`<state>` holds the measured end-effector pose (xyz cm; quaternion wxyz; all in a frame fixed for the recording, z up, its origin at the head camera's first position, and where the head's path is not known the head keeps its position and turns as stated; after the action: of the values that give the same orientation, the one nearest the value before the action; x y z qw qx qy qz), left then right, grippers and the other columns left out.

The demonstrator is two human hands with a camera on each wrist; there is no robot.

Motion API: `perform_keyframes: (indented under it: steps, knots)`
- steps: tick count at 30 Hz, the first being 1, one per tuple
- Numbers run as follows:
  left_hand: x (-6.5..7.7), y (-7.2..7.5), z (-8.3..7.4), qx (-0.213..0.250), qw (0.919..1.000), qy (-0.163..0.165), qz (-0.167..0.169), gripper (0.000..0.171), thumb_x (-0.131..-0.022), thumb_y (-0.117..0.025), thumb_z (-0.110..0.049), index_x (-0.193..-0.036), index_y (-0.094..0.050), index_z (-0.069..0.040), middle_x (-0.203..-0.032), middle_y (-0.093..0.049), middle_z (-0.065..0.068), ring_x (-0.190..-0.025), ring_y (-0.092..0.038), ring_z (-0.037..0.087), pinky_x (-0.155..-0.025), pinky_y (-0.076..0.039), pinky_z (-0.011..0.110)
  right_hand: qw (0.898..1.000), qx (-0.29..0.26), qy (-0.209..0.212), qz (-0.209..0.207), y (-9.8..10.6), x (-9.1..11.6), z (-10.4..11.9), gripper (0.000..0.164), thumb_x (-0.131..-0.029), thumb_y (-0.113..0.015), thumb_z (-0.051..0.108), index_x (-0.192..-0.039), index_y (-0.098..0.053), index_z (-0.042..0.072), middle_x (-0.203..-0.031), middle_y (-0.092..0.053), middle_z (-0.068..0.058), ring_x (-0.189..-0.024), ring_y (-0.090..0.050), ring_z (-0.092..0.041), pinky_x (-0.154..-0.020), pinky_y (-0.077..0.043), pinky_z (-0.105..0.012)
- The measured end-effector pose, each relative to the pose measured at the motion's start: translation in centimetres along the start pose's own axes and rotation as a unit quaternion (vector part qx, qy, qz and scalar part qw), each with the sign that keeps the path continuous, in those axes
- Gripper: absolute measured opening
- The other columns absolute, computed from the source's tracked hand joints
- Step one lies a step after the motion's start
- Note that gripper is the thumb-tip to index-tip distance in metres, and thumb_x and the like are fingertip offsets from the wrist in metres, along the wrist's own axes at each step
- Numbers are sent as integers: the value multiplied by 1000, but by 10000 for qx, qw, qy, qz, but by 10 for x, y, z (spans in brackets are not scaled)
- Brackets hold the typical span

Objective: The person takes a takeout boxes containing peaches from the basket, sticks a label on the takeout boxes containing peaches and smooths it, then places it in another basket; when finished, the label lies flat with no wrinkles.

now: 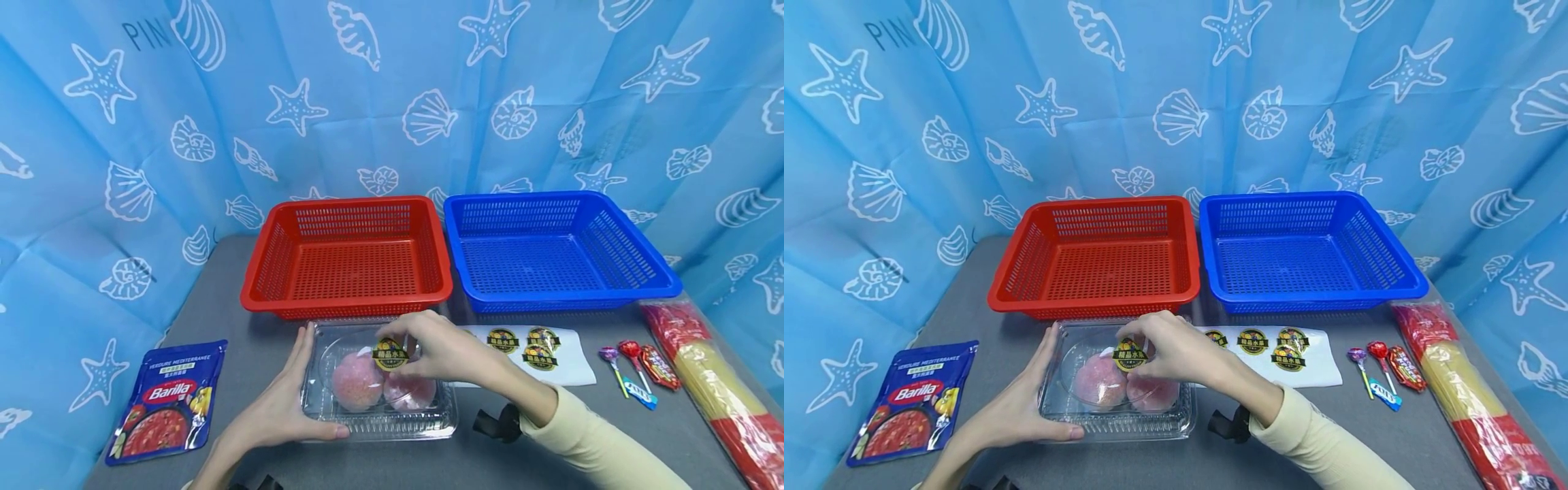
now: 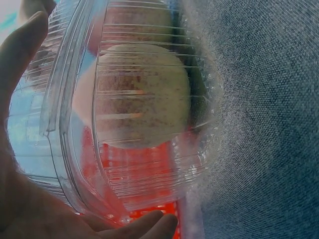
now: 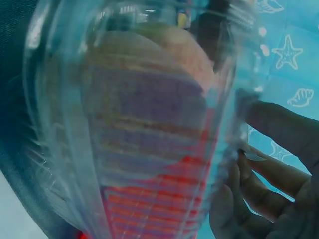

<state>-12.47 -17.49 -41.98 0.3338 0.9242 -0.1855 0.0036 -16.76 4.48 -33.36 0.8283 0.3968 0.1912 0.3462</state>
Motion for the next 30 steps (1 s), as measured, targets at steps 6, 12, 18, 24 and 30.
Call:
perform_keyframes:
  steps: [6,12,18,24,30]
  knots:
    - [1,0,0,-28,10000,-1,11,149,-65,-93,-47,-163,17,-26,-171,14,22,-157,0,52,-116,-22,78,9996,-21,-55,277,-7,-5,-2,49,-79,-88,15,-124,-71,5,-107,-76,-4,-78,-63,-3,-69,-53,-16]
    - [1,0,-1,-90,10000,-34,-9,149,-65,-93,-49,-163,17,-24,-171,14,23,-157,-1,52,-116,-23,78,9990,0,-103,435,-12,-8,-4,52,-79,-87,15,-126,-70,3,-107,-75,-6,-77,-61,-4,-67,-51,-15]
    - [1,0,-2,-128,9999,-29,-17,149,-64,-93,-50,-163,16,-25,-171,13,23,-157,-1,52,-116,-23,78,9979,131,-273,566,-13,-10,-5,49,-79,-88,19,-124,-72,4,-105,-76,-3,-79,-62,-6,-68,-52,-17]
    - [1,0,-1,-125,9999,32,28,150,-64,-93,-51,-163,17,-26,-171,14,22,-157,1,51,-116,-21,78,9974,154,-396,576,-12,-12,-6,46,-76,-90,20,-117,-74,5,-100,-76,-2,-80,-60,-7,-70,-51,-20]
    - [1,0,-1,-105,9999,7,15,150,-64,-93,-51,-163,18,-27,-171,14,22,-157,1,51,-116,-21,78,9981,-37,-559,275,-11,-11,-5,44,-73,-92,17,-112,-75,4,-92,-75,-1,-77,-61,-7,-66,-51,-18]
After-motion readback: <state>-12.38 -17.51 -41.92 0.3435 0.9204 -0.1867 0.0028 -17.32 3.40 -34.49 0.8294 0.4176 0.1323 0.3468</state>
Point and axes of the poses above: each hand's wrist, its own x-axis away from the middle knuckle, its own y-axis out of the back of the hand, z = x × y, the point moved 6 cm from there along -x, towards the middle knuckle
